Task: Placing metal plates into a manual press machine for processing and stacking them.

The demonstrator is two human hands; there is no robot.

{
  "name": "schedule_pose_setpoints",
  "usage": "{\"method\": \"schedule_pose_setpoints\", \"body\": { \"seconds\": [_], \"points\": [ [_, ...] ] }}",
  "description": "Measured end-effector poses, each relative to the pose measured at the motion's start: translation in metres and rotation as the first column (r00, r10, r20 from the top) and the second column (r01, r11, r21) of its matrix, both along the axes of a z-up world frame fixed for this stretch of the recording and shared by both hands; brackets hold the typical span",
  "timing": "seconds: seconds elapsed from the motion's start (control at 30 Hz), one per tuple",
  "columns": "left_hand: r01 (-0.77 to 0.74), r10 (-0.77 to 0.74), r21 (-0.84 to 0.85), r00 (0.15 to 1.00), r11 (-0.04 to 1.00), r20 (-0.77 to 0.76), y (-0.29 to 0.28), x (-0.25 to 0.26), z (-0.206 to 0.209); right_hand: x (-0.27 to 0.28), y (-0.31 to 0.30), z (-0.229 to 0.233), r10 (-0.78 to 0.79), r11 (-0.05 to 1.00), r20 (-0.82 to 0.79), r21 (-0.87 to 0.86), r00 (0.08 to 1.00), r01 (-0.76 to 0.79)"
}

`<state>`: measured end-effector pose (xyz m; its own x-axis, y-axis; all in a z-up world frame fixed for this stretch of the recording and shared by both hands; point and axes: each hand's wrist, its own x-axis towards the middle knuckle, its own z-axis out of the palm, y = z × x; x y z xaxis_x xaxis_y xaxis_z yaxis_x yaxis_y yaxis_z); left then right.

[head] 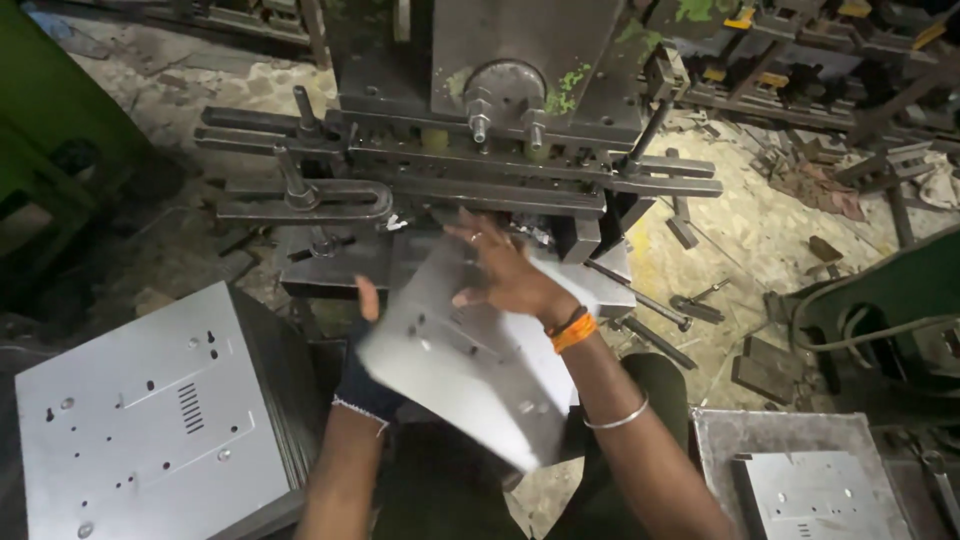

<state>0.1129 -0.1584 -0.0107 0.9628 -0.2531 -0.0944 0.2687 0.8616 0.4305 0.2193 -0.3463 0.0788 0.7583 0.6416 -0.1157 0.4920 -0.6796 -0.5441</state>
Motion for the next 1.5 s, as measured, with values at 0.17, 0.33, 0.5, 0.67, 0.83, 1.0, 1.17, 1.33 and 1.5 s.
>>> {"method": "schedule_pose_setpoints", "body": {
  "seconds": [0.17,0.33,0.5,0.67,0.83,1.0,1.17,1.33,1.5],
  "points": [
    [0.084,-0.08,0.2,0.996,0.976,-0.031,-0.013,-0.007,-0.053,-0.02,-0.015,-0.023,-0.057,0.993,0.03,-0.104,0.998,0.06],
    [0.012,-0.056,0.467,0.995,0.884,0.08,-0.012,-0.006,-0.028,-0.04,-0.065,-0.019,-0.171,0.985,0.225,0.027,0.959,0.17],
    [0.094,-0.05,0.545,0.994,0.833,-0.095,-0.002,0.024,0.034,-0.036,-0.108,-0.01,-0.547,0.568,-0.572,0.282,0.611,0.773],
    [0.066,0.027,0.756,0.994,0.651,-0.11,0.025,0.124,-0.037,0.012,-0.103,-0.041,-0.397,0.38,-0.539,0.64,0.743,0.668],
    [-0.192,0.041,0.932,0.981,0.308,0.188,0.049,0.168,-0.068,0.035,-0.09,-0.052,-0.493,0.416,-0.513,0.57,0.702,0.709],
    [-0.481,0.151,0.854,0.876,0.198,0.458,0.042,0.141,-0.041,0.039,-0.091,-0.067,-0.409,0.378,-0.537,0.636,0.737,0.673],
    [-0.431,0.164,0.866,0.902,0.255,0.4,0.044,0.145,-0.052,0.041,-0.088,-0.068,-0.417,0.368,-0.519,0.654,0.746,0.66],
    [-0.368,0.17,0.926,0.921,0.086,0.351,0.047,0.156,-0.065,0.034,-0.085,-0.061,-0.365,0.362,-0.546,0.663,0.754,0.655],
    [-0.401,0.212,0.85,0.914,0.341,0.346,0.035,0.122,-0.024,0.036,-0.086,-0.084,-0.497,0.286,-0.496,0.681,0.712,0.674]
  ]
}}
